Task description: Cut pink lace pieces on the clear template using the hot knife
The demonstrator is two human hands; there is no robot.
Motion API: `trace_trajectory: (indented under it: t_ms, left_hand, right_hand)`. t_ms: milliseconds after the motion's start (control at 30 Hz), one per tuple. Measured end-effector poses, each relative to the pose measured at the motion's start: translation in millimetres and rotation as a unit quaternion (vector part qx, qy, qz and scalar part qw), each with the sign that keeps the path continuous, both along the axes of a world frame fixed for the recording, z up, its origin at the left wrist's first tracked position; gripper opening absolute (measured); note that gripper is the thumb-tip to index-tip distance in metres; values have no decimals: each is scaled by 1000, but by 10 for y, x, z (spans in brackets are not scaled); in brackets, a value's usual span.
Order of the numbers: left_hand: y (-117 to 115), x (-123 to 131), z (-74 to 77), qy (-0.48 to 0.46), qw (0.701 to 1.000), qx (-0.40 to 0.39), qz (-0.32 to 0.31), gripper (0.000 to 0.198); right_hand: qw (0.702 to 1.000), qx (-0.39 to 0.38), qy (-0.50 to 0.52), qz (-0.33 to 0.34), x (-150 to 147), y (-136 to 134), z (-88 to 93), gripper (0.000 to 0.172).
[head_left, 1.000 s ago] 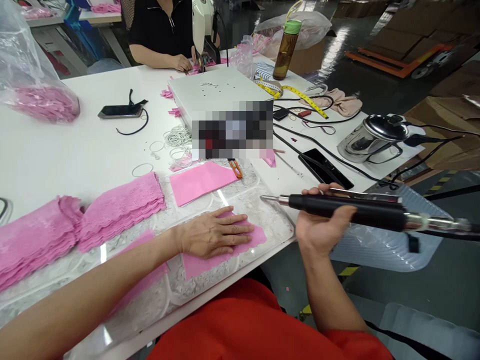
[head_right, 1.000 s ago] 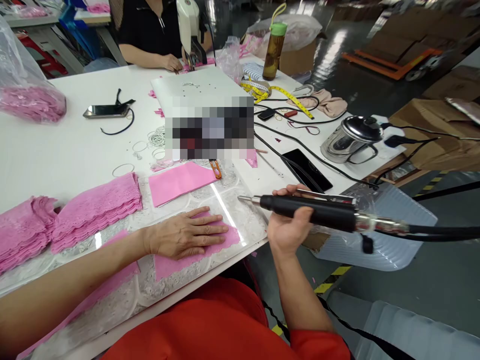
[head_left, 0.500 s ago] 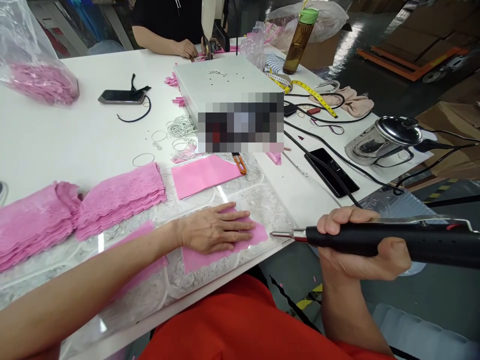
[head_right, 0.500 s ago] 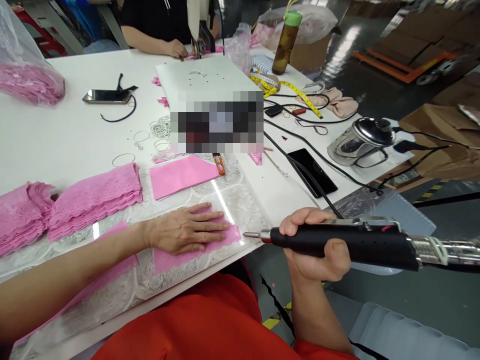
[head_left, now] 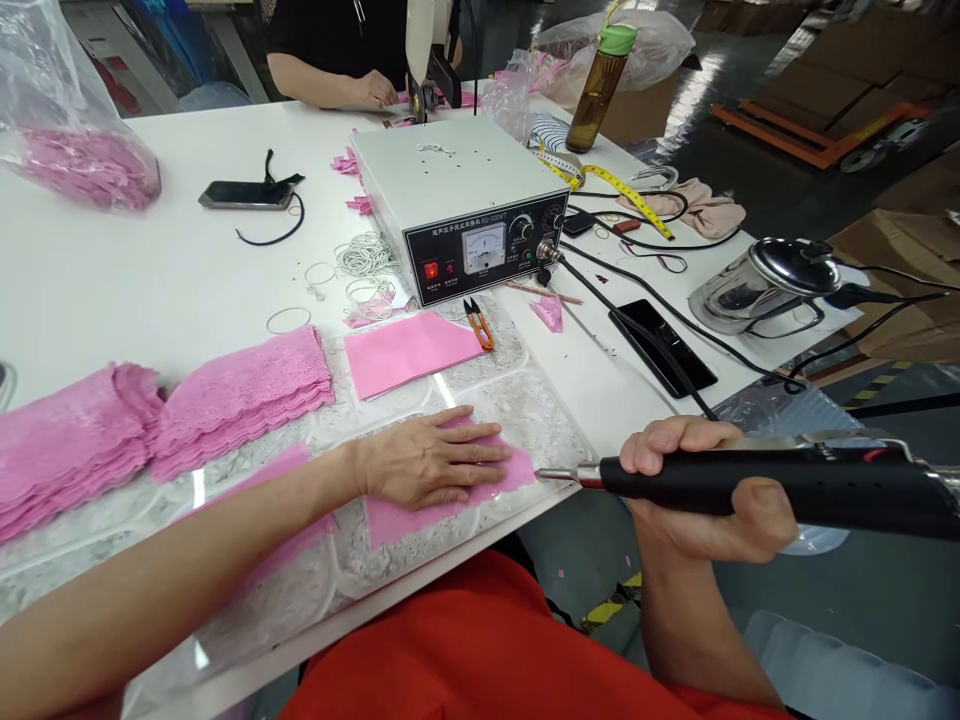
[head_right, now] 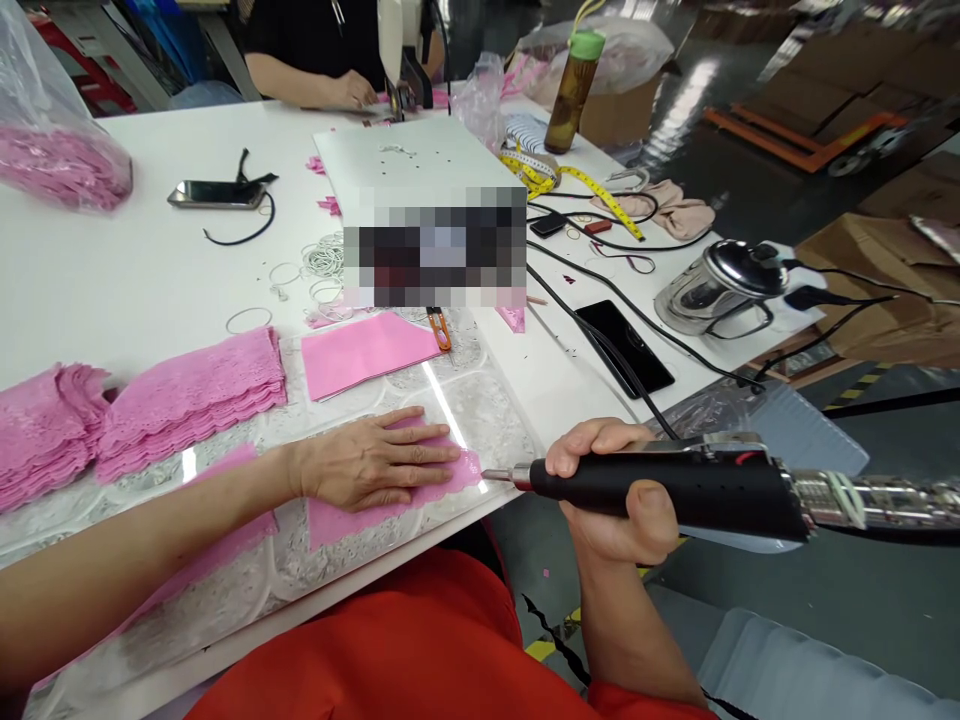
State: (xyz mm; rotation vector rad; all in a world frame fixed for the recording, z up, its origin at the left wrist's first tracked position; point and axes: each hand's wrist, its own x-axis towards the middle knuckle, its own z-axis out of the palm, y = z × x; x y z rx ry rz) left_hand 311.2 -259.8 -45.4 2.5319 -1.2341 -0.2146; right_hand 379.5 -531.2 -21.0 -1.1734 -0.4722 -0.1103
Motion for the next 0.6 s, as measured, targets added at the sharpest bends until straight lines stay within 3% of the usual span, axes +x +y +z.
trace_trajectory:
  t_ms: [300,600]
  left_hand:
    - [10,5,4,9,999,30,-7,47]
    - [22,-8,-68,-53,998,-20,-17,46]
  right_hand:
    - [1000,-23,-20,3,-5,12,-14,24]
    - [999,45,20,16,13,26,11,23]
